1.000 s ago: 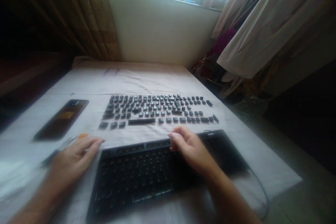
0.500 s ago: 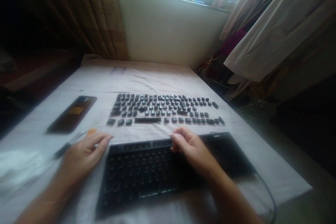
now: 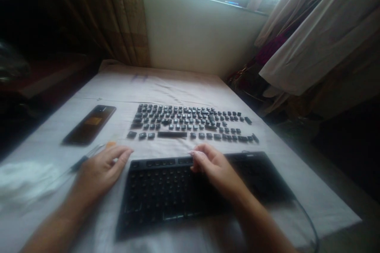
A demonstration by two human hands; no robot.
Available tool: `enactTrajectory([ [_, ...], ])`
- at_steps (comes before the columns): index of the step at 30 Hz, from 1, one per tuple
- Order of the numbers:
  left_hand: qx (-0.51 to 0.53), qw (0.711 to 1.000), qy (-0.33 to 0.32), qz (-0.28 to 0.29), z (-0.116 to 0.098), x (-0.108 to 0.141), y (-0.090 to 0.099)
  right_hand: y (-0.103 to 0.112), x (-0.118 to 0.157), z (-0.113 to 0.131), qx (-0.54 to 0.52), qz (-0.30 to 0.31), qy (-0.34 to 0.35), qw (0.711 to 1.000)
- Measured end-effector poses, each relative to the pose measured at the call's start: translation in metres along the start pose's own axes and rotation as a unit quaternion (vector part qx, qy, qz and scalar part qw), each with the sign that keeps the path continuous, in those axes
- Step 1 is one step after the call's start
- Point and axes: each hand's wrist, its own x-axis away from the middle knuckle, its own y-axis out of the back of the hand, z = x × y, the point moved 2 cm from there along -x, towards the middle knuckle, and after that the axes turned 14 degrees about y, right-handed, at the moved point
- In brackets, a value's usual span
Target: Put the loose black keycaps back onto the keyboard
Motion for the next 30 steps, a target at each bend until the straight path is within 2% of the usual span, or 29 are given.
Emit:
enactTrajectory([
  [7, 0.001, 1.000, -0.014, -0.003, 0.006, 0.002, -0.001, -0.012, -0.003, -0.002, -0.022, 0.013, 0.014, 1.000],
  [16, 0.004, 1.000, -0.022, -0.003, 0.001, 0.002, -0.001, -0.021, -0.005, 0.005, -0.034, 0.025, 0.018, 0.999],
  [30, -0.031, 0.998, 0.001, 0.050, -0.005, 0.003, 0.002, -0.027, -0.008, -0.002, -0.002, 0.029, 0.013, 0.999],
])
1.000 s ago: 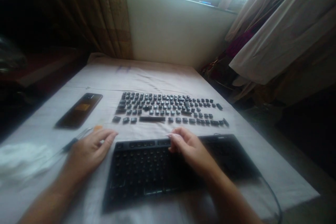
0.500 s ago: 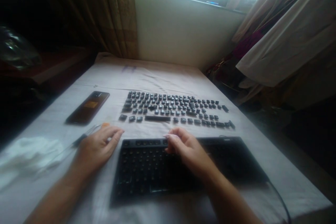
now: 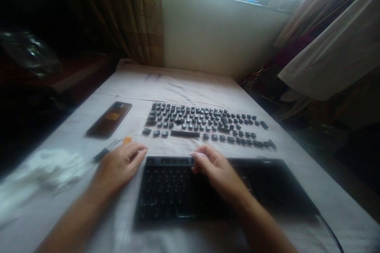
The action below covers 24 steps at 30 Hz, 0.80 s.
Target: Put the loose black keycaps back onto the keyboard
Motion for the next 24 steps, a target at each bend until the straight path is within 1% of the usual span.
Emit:
enactTrajectory([
  [6, -0.004, 1.000, -0.004, 0.005, 0.002, 0.001, -0.001, -0.001, 0.000, -0.001, 0.000, 0.001, -0.001, 1.000],
  [12, -0.007, 1.000, -0.003, 0.006, 0.002, 0.002, -0.001, -0.001, 0.000, 0.004, 0.007, 0.008, -0.003, 1.000],
  [24, -0.001, 0.999, -0.036, -0.002, 0.001, 0.001, 0.000, -0.002, 0.000, 0.011, 0.007, 0.011, -0.004, 1.000],
])
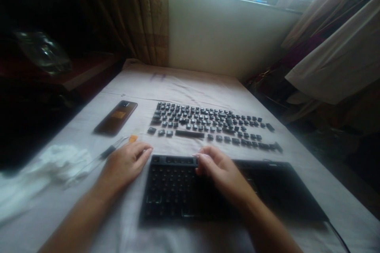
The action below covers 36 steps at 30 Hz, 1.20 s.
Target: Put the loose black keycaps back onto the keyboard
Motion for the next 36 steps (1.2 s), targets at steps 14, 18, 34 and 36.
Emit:
enactTrajectory([
  [14, 0.008, 1.000, 0.021, 0.015, 0.001, 0.000, 0.000, -0.019, 0.001, 0.002, -0.020, 0.028, 0.021, 0.999],
  [18, 0.023, 0.999, 0.018, 0.017, -0.001, 0.000, 0.000, -0.027, 0.006, 0.003, 0.028, 0.051, 0.051, 0.997],
  [34, 0.108, 0.990, -0.072, 0.044, 0.008, 0.009, -0.007, -0.058, 0.004, 0.008, 0.205, 0.084, 0.221, 0.950],
  [36, 0.108, 0.990, -0.079, 0.041, 0.007, 0.010, -0.008, -0.065, 0.003, 0.006, 0.245, 0.099, 0.246, 0.933],
])
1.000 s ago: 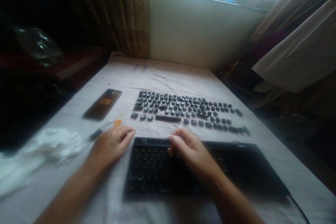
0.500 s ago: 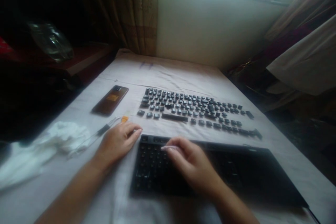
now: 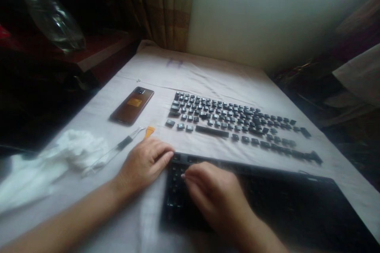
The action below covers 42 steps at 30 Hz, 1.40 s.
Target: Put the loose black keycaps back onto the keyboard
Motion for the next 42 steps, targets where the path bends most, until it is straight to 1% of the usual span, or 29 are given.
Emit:
enactTrajectory([
  [2, 0.002, 1.000, -0.005, -0.002, 0.000, 0.001, -0.001, -0.007, -0.001, -0.001, 0.027, 0.014, 0.016, 0.999],
  [6, 0.010, 1.000, -0.008, 0.002, 0.000, 0.002, -0.001, -0.015, -0.002, -0.001, 0.046, 0.038, 0.037, 0.998],
  [9, 0.012, 1.000, -0.004, 0.013, 0.000, 0.003, -0.002, -0.019, -0.003, 0.001, 0.073, 0.045, 0.058, 0.995],
  [12, 0.013, 1.000, -0.006, 0.009, -0.001, 0.004, -0.002, -0.024, -0.004, 0.004, 0.111, 0.048, 0.076, 0.990],
  [17, 0.013, 1.000, -0.024, -0.002, -0.003, 0.006, -0.001, -0.033, -0.001, 0.006, 0.149, 0.017, 0.059, 0.987],
  [19, 0.011, 1.000, -0.026, -0.005, -0.003, 0.006, -0.001, -0.033, -0.001, 0.006, 0.154, 0.015, 0.061, 0.986],
  [23, 0.011, 1.000, -0.022, -0.002, -0.002, 0.006, -0.002, -0.027, -0.005, 0.006, 0.140, 0.054, 0.088, 0.985],
  [25, 0.010, 1.000, -0.020, -0.001, -0.002, 0.006, -0.002, -0.025, -0.007, 0.005, 0.137, 0.060, 0.096, 0.984],
  [31, 0.012, 1.000, -0.023, -0.001, -0.002, 0.006, -0.001, -0.027, -0.007, 0.001, 0.137, 0.015, 0.116, 0.984],
  [35, 0.016, 1.000, -0.020, 0.005, -0.003, 0.006, 0.000, -0.027, -0.005, 0.001, 0.121, 0.032, 0.122, 0.985],
  [42, 0.024, 0.999, -0.020, 0.009, -0.003, 0.005, -0.001, -0.028, -0.005, 0.002, 0.116, 0.022, 0.117, 0.986],
])
